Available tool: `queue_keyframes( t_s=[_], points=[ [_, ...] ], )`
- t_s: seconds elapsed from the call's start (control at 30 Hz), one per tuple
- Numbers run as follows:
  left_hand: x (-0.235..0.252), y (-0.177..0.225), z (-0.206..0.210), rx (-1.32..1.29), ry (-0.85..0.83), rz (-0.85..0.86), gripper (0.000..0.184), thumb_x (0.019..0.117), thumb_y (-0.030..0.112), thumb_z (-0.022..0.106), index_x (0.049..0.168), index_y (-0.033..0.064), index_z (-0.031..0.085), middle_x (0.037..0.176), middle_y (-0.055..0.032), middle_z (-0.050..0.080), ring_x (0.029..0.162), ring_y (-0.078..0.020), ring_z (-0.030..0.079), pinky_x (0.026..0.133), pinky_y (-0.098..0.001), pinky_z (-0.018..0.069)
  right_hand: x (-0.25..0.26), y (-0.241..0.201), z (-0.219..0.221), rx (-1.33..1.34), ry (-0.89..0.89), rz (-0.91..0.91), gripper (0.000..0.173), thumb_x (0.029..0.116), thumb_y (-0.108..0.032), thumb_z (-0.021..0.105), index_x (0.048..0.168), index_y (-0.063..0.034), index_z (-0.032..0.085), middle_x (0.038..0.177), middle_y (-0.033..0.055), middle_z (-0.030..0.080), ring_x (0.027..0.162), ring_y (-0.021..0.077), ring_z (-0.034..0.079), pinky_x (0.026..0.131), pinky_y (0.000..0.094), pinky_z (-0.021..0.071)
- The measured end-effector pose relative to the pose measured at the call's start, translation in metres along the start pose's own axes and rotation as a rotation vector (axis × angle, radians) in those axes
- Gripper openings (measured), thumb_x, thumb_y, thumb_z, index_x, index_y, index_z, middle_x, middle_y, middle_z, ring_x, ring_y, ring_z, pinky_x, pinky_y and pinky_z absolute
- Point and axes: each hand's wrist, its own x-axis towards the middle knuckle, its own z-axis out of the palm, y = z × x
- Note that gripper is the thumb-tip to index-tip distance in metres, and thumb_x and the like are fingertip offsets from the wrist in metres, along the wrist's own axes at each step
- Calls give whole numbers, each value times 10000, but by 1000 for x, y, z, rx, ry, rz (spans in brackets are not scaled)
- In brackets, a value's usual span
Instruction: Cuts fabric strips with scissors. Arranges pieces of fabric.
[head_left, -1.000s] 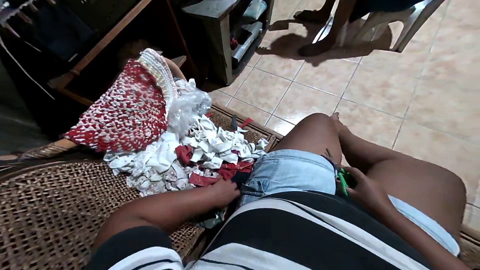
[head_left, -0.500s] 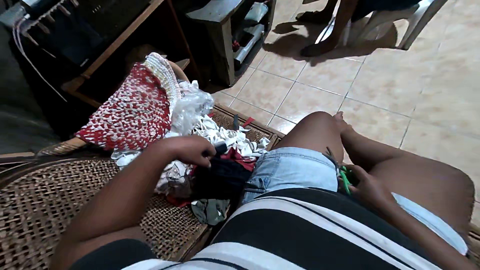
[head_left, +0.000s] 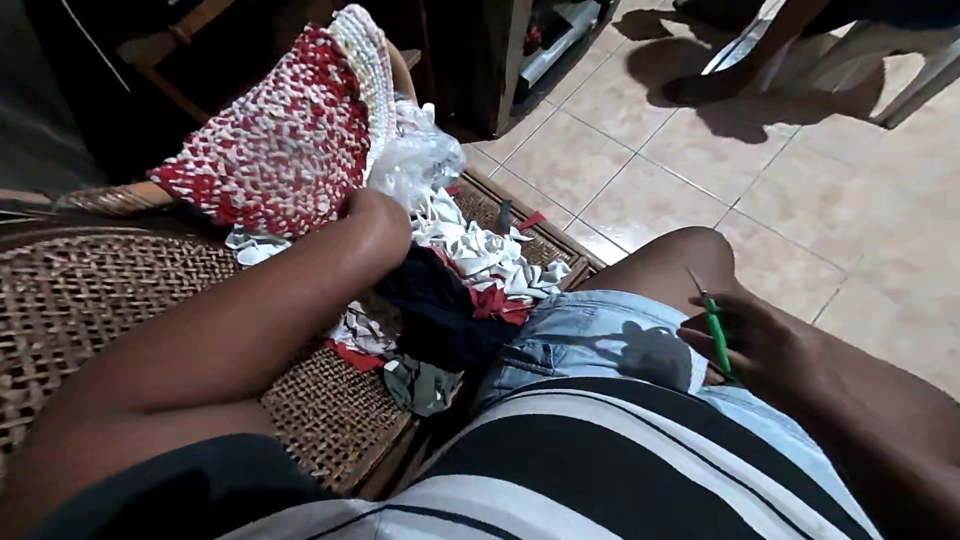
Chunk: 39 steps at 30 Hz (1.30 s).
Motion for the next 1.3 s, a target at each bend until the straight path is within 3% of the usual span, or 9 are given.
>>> queue_keyframes(
  t_s=[0.1, 0.3, 0.43, 0.57, 0.67, 0.87, 1.07, 1.17, 1.3],
  points=[
    [12, -58, -45, -41, -586, 170, 245, 1020, 81, 537, 1114, -118, 645, 1175, -314, 628, 1106, -502, 615, 815, -661, 503, 13, -19, 10, 44, -80, 26, 546, 863, -341, 736, 1296, -45, 587, 973, 61, 722, 837, 126, 690, 762, 361, 581],
    [45, -91, -14, -446, -192, 353, 338, 901, 113, 753, 1189, -51, 691, 1366, -366, 511, 1270, -594, 469, 961, -773, 401, 33, -35, 33, 52, -210, 20, 468, 863, -240, 748, 1251, -15, 613, 925, 59, 697, 790, 103, 658, 720, 311, 564],
    [-9, -5, 4, -573, -129, 1039, 393, 811, 307, 848, 1101, 62, 745, 1177, -220, 669, 1121, -440, 629, 910, -668, 500, 43, -40, 37, 54, -258, 27, 450, 868, -179, 757, 1260, -15, 608, 914, 71, 697, 772, 125, 657, 711, 345, 564],
    [-73, 88, 47, -518, -300, 1332, 494, 862, 185, 812, 1271, -24, 628, 1273, -256, 614, 1227, -447, 560, 1071, -645, 378, 35, -35, 38, 101, -228, 21, 450, 872, -170, 743, 1267, -10, 596, 921, 45, 691, 786, 77, 658, 723, 276, 563],
    [-71, 104, 53, -423, -480, 1295, 268, 1012, -17, 511, 1252, -55, 627, 1210, -265, 656, 1201, -437, 597, 1081, -616, 388, 20, -25, 30, 146, -200, 91, 475, 874, -240, 732, 1282, -40, 594, 962, 22, 710, 813, 54, 669, 743, 260, 565],
    [12, 16, -25, -608, -409, 1208, 183, 1001, 96, 607, 1137, 12, 695, 1078, -208, 691, 1063, -397, 647, 923, -627, 482, -16, 11, 25, 375, -52, 182, 534, 817, -284, 777, 1263, -53, 595, 931, -58, 715, 798, 27, 701, 729, 218, 601],
    [5, -12, -58, -598, -335, 1340, 173, 1022, 158, 613, 1105, 53, 722, 1005, -126, 707, 978, -292, 666, 891, -533, 509, -31, 12, 22, 386, -7, 222, 548, 817, -359, 800, 1240, -70, 606, 905, -79, 723, 779, 33, 708, 719, 224, 610],
    [8, -19, -52, -1063, -90, 1324, 161, 1010, 123, 592, 976, 14, 706, 880, -92, 687, 839, -180, 655, 795, -417, 535, -30, 10, 21, 372, -7, 213, 519, 818, -319, 797, 1237, -74, 613, 907, -76, 721, 772, 22, 700, 715, 211, 602],
    [12, -37, -74, -2127, 163, 790, 133, 1064, 70, 415, 1094, 64, 544, 1010, 47, 617, 971, -14, 612, 910, -249, 533, -34, -5, 21, 308, -46, 148, 520, 843, -339, 783, 1251, -67, 608, 933, -71, 724, 791, -6, 686, 733, 197, 590]
  ],
)
